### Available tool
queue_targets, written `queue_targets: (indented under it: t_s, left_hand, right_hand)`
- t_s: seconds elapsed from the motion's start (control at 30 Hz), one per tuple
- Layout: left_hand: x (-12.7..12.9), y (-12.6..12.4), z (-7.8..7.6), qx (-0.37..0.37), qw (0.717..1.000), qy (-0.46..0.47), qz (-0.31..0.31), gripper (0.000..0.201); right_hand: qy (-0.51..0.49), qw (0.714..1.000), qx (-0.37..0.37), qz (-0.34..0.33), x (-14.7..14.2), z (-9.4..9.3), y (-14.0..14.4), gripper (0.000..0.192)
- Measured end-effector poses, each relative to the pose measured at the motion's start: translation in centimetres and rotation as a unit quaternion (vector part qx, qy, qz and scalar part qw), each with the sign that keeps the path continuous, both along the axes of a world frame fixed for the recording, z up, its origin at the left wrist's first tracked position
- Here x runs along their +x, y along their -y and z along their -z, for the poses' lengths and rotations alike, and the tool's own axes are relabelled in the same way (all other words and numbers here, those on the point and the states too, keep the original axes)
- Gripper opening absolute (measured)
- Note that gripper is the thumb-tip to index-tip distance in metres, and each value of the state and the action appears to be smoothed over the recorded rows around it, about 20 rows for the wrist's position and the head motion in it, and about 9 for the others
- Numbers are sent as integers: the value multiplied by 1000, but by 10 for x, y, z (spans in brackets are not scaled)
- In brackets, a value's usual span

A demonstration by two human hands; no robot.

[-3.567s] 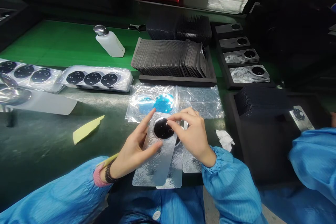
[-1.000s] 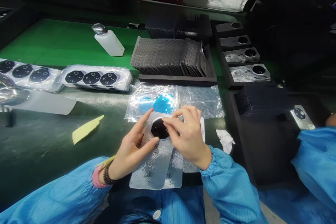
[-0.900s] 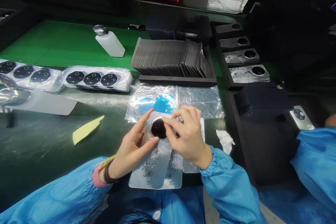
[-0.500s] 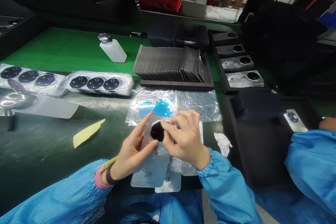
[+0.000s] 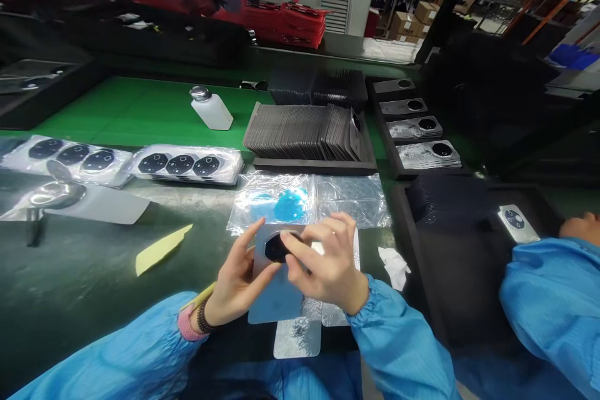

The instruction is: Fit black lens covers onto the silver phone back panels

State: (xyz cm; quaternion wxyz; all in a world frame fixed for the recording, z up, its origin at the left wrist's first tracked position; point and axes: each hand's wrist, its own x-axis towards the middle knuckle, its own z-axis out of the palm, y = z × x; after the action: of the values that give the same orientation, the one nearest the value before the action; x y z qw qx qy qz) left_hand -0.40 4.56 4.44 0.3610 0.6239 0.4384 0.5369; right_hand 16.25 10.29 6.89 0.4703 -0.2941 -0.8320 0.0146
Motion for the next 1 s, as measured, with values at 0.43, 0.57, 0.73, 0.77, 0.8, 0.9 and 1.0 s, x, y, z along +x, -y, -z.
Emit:
queue_targets:
  t_s: [0.43, 0.57, 0.73, 0.77, 0.8, 0.9, 1.0]
  left_hand:
    - [2, 6, 1, 82, 995, 36, 33, 61]
    - [3, 10, 8, 81, 995, 51, 10, 60]
    - [3, 8, 7, 124, 992, 27, 22, 63]
    - [3, 7, 5, 132, 991, 21, 15, 62]
    - [3, 6, 3, 132, 991, 17, 10, 61]
    - [5, 5, -3, 88, 995, 33, 25, 60]
    - [5, 4, -9, 4, 995, 88, 53, 62]
  right_hand:
    - [-207, 817, -452, -291, 0, -17, 6, 25]
    - [-213, 829, -417, -304, -1, -15, 8, 27]
    - [-229, 843, -372, -314, -2, -12, 7, 28]
    - [-231, 843, -371, -312, -3, -12, 8, 28]
    - [-233, 842, -377, -307, -3, -12, 8, 27]
    - [-240, 823, -437, -272, -2, -9, 8, 24]
    - [-253, 776, -518, -255, 0, -5, 7, 26]
